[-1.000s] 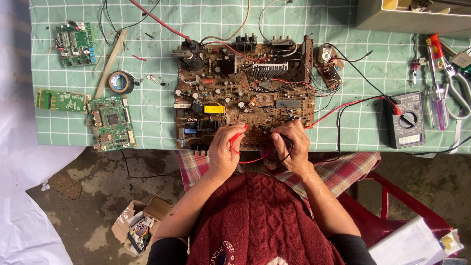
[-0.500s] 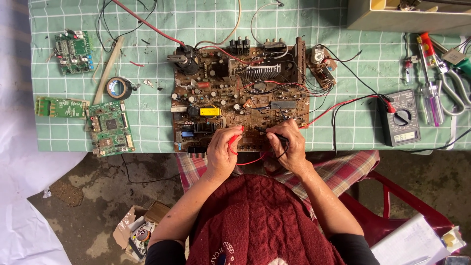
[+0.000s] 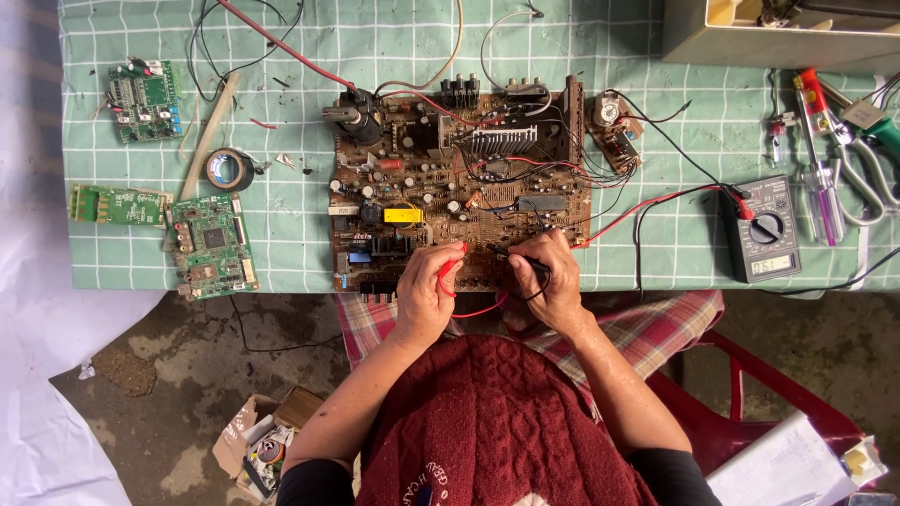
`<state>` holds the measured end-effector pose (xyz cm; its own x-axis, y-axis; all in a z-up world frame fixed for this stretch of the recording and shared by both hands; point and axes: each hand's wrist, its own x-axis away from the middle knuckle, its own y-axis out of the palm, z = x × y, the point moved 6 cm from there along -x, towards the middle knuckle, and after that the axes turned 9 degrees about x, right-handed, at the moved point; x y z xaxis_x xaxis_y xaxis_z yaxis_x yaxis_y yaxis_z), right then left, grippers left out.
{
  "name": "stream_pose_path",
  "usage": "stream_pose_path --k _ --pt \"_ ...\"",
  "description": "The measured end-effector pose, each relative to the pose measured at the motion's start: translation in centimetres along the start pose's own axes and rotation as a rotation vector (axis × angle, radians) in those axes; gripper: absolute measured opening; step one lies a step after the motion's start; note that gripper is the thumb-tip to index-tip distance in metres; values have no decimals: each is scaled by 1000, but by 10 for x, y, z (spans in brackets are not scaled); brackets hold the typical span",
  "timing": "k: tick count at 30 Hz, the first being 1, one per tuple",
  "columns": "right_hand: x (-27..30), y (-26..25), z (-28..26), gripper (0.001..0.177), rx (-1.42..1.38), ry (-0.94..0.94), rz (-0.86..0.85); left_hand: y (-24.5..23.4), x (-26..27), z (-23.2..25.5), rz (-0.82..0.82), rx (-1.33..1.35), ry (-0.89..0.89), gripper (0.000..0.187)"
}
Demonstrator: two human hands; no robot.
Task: Using a digital multimeter to test components and traces on a large electronic circuit board for diagnostics.
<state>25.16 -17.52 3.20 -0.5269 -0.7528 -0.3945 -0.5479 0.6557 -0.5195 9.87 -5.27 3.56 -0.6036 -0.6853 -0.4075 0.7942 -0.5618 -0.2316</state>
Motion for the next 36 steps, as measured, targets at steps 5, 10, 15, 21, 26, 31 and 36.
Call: stream_pose_path --k 5,10,15,21,26,31,36 --pt "-1 0 -1 16 0 0 -1 0 1 -2 1 9 -6 7" --pt "-1 -1 -1 16 1 0 -2 -1 -1 0 1 23 -10 6" --pt "1 -1 3 16 16 4 -3 -1 0 -1 2 9 -2 7" --pt "0 -1 0 14 9 7 5 -1 -2 2 4 7 5 7" --pt "0 0 1 13 17 1 6 -1 -2 1 5 6 5 7" --pt "0 0 1 13 12 4 1 -1 -1 1 6 -2 7 7" --pt "1 0 2 13 11 4 -3 -1 -2 3 10 -1 12 7"
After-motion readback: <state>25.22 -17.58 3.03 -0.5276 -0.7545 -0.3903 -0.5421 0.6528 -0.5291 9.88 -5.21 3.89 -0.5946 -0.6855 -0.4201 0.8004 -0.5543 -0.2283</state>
